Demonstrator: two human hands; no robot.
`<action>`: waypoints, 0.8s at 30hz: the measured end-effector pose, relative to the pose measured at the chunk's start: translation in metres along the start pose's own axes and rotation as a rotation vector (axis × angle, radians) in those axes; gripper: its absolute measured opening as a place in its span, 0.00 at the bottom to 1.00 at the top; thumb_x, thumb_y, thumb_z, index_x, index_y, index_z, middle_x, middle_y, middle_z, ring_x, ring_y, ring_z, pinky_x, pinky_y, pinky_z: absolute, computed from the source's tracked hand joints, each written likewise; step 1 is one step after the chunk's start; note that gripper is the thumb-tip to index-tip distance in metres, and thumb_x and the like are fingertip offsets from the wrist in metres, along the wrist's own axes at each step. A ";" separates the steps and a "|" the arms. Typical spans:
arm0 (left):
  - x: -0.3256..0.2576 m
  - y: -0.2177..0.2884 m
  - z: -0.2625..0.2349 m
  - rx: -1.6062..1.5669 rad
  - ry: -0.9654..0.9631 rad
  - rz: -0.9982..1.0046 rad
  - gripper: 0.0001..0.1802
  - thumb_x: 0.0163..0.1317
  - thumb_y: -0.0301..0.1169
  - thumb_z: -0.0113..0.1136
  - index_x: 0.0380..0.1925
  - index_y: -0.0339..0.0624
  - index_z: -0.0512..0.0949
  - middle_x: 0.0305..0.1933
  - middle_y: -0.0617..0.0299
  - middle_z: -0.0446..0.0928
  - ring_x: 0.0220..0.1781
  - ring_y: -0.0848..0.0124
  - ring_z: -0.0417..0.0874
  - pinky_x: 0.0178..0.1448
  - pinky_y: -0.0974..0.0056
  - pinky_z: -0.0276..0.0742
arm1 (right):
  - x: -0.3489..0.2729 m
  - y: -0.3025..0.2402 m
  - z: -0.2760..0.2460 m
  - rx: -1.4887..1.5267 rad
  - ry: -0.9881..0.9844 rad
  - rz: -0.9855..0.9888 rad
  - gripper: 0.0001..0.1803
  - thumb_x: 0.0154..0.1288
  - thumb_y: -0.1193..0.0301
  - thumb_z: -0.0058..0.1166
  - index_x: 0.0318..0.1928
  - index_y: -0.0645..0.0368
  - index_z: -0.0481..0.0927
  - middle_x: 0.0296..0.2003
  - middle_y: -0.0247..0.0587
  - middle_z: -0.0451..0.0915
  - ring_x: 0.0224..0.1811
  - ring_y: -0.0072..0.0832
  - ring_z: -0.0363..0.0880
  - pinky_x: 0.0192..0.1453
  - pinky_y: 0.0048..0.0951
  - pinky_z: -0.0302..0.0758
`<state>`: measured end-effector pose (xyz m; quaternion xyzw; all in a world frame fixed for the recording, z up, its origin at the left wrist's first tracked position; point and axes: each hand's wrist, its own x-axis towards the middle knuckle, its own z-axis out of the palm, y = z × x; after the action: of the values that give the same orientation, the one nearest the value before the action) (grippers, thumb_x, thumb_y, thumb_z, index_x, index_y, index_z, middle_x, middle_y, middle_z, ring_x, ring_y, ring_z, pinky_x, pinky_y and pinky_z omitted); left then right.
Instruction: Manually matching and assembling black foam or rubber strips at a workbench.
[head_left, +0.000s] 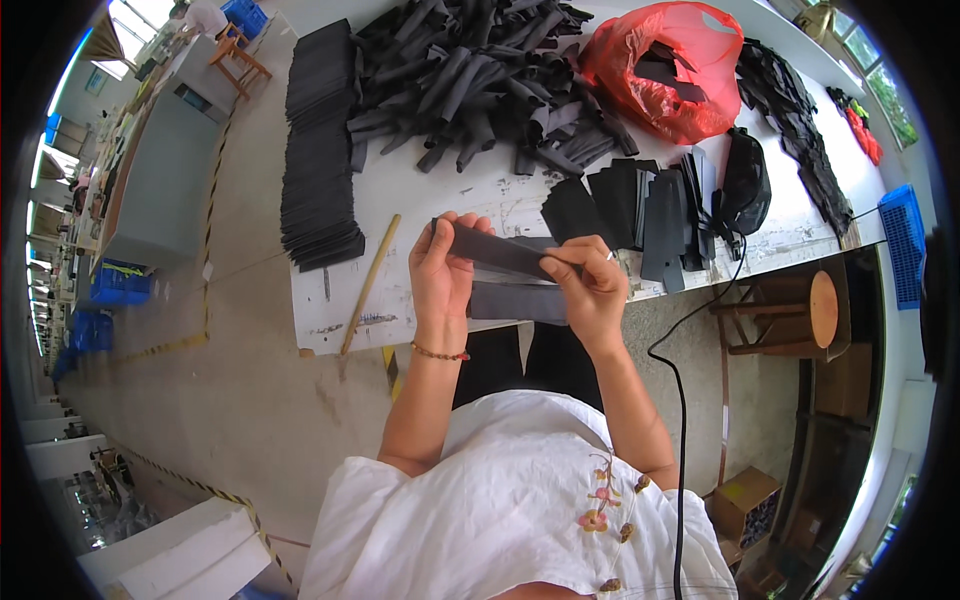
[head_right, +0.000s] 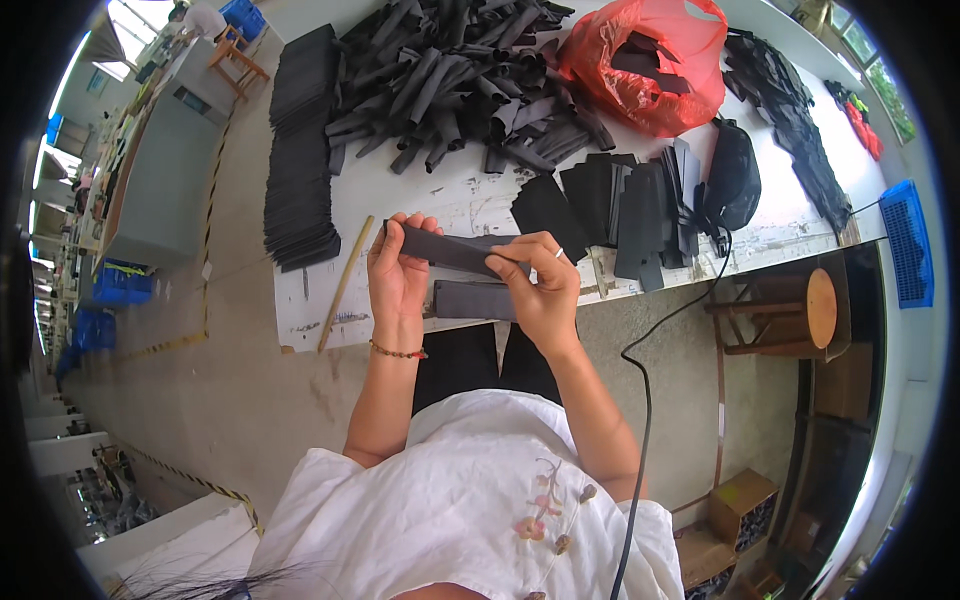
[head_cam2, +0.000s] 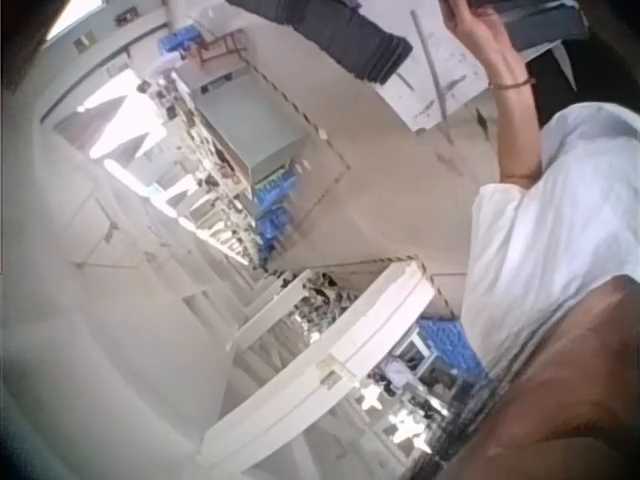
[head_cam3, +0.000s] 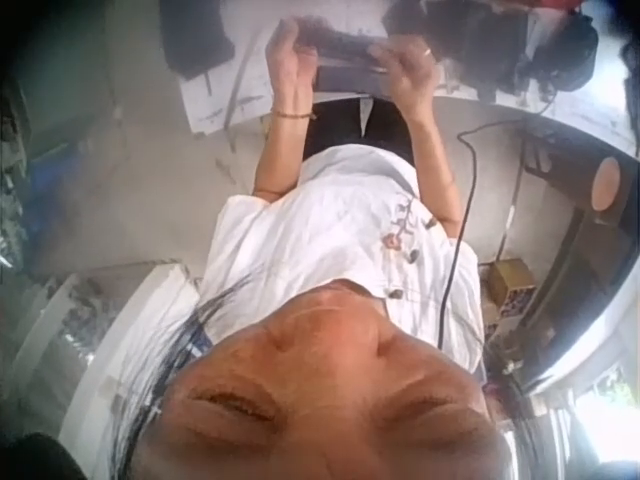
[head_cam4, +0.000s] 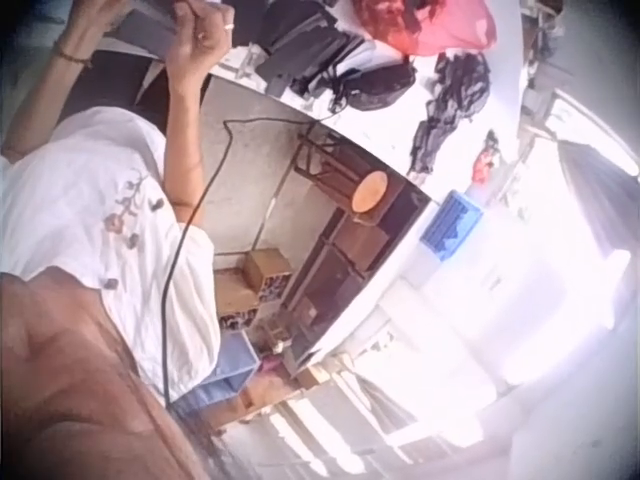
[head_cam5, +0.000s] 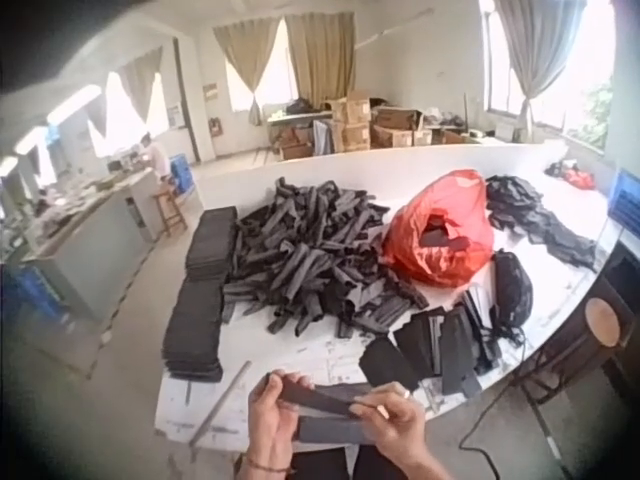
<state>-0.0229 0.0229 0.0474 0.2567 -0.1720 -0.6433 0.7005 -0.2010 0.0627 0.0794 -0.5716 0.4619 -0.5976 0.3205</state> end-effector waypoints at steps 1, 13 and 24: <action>0.000 -0.001 0.000 -0.005 -0.005 0.001 0.10 0.67 0.34 0.61 0.41 0.40 0.80 0.40 0.54 0.84 0.43 0.59 0.85 0.55 0.51 0.80 | -0.001 0.004 -0.001 0.078 -0.009 0.073 0.05 0.57 0.82 0.64 0.34 0.65 0.83 0.33 0.36 0.78 0.34 0.22 0.76 0.39 0.22 0.72; 0.040 -0.030 -0.048 1.309 0.043 0.263 0.13 0.55 0.35 0.71 0.35 0.36 0.83 0.33 0.65 0.80 0.29 0.73 0.77 0.37 0.68 0.74 | 0.002 0.091 -0.011 -0.280 0.016 0.470 0.10 0.58 0.70 0.67 0.35 0.63 0.82 0.24 0.34 0.80 0.28 0.22 0.75 0.31 0.28 0.70; 0.165 -0.107 -0.021 1.524 -0.061 0.355 0.13 0.51 0.34 0.70 0.32 0.39 0.81 0.34 0.55 0.81 0.35 0.54 0.82 0.44 0.55 0.78 | 0.029 0.124 -0.033 -1.060 -0.064 0.007 0.21 0.54 0.64 0.67 0.45 0.59 0.77 0.41 0.45 0.75 0.46 0.44 0.74 0.46 0.41 0.73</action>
<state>-0.0795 -0.1416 -0.0465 0.6176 -0.6239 -0.2332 0.4183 -0.2551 -0.0032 -0.0209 -0.6714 0.6927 -0.2633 0.0034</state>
